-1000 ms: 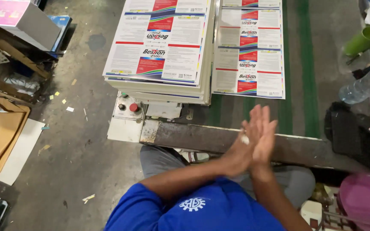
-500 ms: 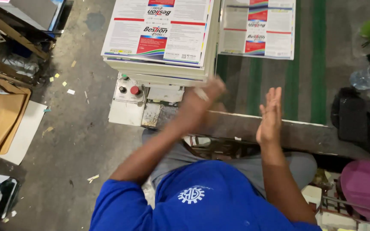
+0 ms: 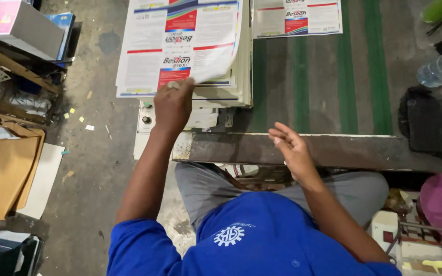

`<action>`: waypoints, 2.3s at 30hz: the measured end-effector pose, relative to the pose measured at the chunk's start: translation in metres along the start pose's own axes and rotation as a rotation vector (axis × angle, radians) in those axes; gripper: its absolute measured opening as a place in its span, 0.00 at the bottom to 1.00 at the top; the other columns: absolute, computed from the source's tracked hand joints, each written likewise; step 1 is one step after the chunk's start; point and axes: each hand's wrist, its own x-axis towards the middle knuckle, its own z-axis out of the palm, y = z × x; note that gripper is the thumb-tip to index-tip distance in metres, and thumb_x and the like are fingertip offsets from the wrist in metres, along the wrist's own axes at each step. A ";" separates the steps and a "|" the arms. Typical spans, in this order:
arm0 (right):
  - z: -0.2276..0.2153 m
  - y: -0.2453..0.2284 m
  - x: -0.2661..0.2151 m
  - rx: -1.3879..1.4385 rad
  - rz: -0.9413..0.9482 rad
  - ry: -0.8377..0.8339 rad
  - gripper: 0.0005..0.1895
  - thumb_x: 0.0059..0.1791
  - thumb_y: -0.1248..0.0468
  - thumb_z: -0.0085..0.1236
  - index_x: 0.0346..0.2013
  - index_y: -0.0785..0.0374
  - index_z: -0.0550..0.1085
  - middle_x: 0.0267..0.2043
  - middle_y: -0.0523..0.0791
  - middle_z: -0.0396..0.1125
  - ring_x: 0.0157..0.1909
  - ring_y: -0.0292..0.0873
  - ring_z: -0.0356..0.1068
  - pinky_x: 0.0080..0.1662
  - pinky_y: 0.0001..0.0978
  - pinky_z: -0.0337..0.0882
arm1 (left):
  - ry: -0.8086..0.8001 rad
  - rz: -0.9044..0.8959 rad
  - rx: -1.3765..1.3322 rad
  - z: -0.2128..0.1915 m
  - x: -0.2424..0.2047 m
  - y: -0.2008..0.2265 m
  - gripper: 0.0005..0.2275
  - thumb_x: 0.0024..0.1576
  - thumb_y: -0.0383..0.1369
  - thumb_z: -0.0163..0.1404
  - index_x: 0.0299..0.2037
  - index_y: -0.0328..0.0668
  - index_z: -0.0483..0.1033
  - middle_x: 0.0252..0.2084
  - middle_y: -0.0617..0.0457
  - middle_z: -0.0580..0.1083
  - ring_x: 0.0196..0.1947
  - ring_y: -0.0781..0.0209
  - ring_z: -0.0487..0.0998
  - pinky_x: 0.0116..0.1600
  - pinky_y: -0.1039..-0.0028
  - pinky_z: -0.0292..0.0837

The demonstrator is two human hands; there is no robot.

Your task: The person sits at a workbench and repeatedly picks up printed sheets from a pile on the left, then places them onto a growing stack on the right. The hands handle the papers directly, aligning them as they are moved.

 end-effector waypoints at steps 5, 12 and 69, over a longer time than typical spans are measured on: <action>0.029 -0.026 0.026 0.019 0.062 -0.097 0.25 0.58 0.63 0.51 0.68 0.71 0.68 0.57 0.56 0.73 0.55 0.47 0.73 0.54 0.36 0.71 | 0.309 0.190 -0.172 -0.001 0.000 0.053 0.07 0.61 0.23 0.56 0.48 0.40 0.78 0.46 0.44 0.80 0.43 0.49 0.82 0.43 0.63 0.78; 0.015 -0.014 0.047 0.551 0.033 0.078 0.20 0.57 0.65 0.52 0.62 0.68 0.67 0.55 0.49 0.71 0.52 0.43 0.73 0.46 0.37 0.77 | 0.129 0.457 -0.304 0.017 0.001 0.124 0.17 0.59 0.32 0.54 0.57 0.34 0.74 0.57 0.41 0.76 0.56 0.48 0.80 0.65 0.53 0.67; -0.095 0.028 0.003 0.335 0.088 0.380 0.12 0.56 0.64 0.54 0.54 0.64 0.71 0.40 0.45 0.75 0.33 0.38 0.75 0.28 0.29 0.75 | -0.174 0.102 -0.103 0.021 0.010 0.063 0.21 0.62 0.35 0.59 0.63 0.39 0.71 0.66 0.43 0.72 0.68 0.47 0.70 0.72 0.54 0.62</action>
